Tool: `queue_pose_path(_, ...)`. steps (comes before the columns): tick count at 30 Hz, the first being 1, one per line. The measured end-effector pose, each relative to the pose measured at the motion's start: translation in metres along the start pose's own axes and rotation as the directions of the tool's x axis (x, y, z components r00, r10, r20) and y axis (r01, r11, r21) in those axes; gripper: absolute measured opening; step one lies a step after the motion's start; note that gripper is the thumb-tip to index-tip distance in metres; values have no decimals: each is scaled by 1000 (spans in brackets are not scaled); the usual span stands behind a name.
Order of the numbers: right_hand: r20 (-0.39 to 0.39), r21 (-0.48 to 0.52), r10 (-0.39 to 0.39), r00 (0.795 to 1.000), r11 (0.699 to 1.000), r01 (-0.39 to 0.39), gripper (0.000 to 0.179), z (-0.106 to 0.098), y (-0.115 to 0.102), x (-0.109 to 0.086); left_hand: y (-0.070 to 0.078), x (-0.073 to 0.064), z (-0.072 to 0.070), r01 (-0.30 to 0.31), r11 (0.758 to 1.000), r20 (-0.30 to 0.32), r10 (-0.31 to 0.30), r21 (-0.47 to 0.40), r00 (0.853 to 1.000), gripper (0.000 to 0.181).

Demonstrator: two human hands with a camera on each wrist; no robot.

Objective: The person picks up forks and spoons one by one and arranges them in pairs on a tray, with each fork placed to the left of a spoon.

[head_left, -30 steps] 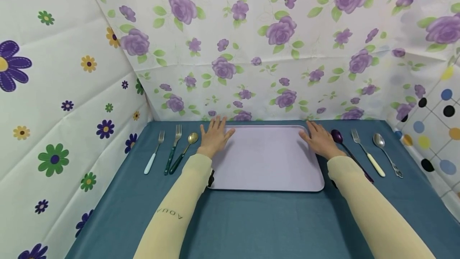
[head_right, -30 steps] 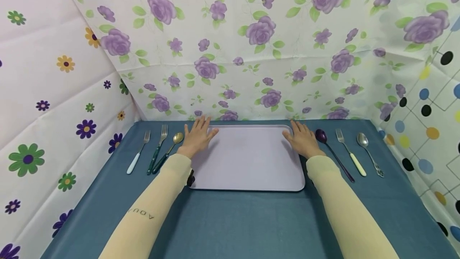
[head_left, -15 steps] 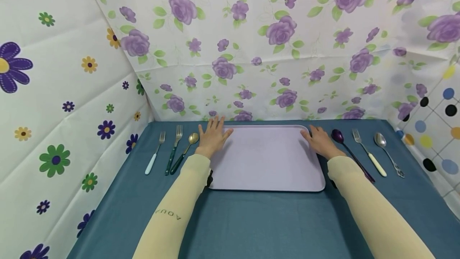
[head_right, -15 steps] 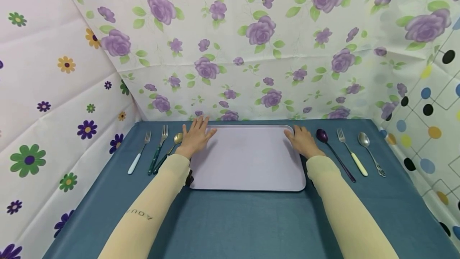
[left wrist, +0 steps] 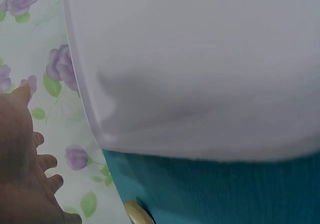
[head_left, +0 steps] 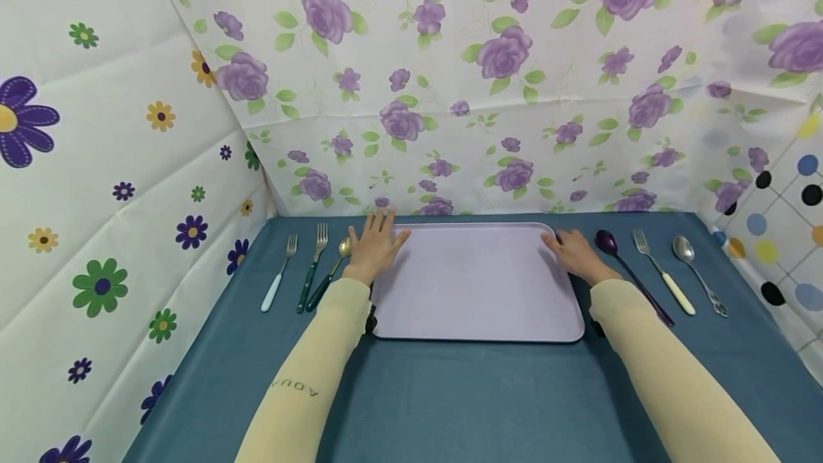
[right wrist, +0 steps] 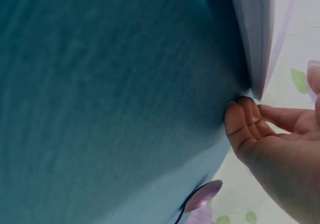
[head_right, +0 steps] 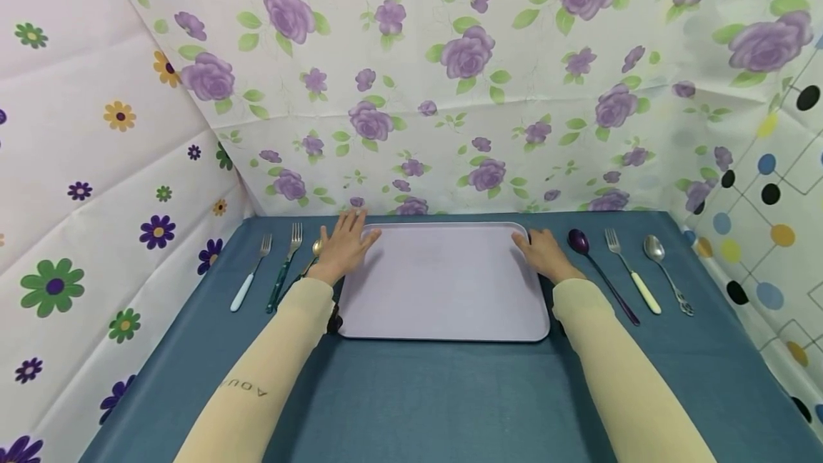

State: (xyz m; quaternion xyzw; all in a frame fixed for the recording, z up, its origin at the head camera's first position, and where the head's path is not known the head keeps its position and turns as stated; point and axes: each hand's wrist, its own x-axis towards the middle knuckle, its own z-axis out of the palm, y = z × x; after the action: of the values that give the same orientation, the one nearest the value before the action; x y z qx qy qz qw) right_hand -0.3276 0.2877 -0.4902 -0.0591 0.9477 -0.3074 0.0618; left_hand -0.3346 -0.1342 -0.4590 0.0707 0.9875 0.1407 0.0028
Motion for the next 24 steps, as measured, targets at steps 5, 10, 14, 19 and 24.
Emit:
queue_pose_path(5, -1, 3, -18, 1000, 1000, 18, 70, -1, 2, -1, -3, -4, -7, 8, 1000, 1, -8, -29, 1000, 76)
queue_pose_path(10, 14, 9, -16, 1000, 1000, 16, 60, -2, 1, -1, -9, -1, -8, 27, 1000, 14, -27, -14, 1000, 76)
queue_pose_path(14, 15, 10, -13, 1000, 1000, 13, 55, -3, 1, -1, -13, 1, -6, 24, 1000, 26, -24, -6, 999, 77)
queue_pose_path(19, 36, 12, 7, 999, 1000, -8, 57, -6, 1, -3, -19, 1, -2, 5, 1000, 20, -5, -25, 1000, 77)
queue_pose_path(24, 48, 37, 17, 999, 999, -19, 58, -8, 1, -5, -23, -5, -5, 9, 996, 17, -7, -93, 1000, 77)
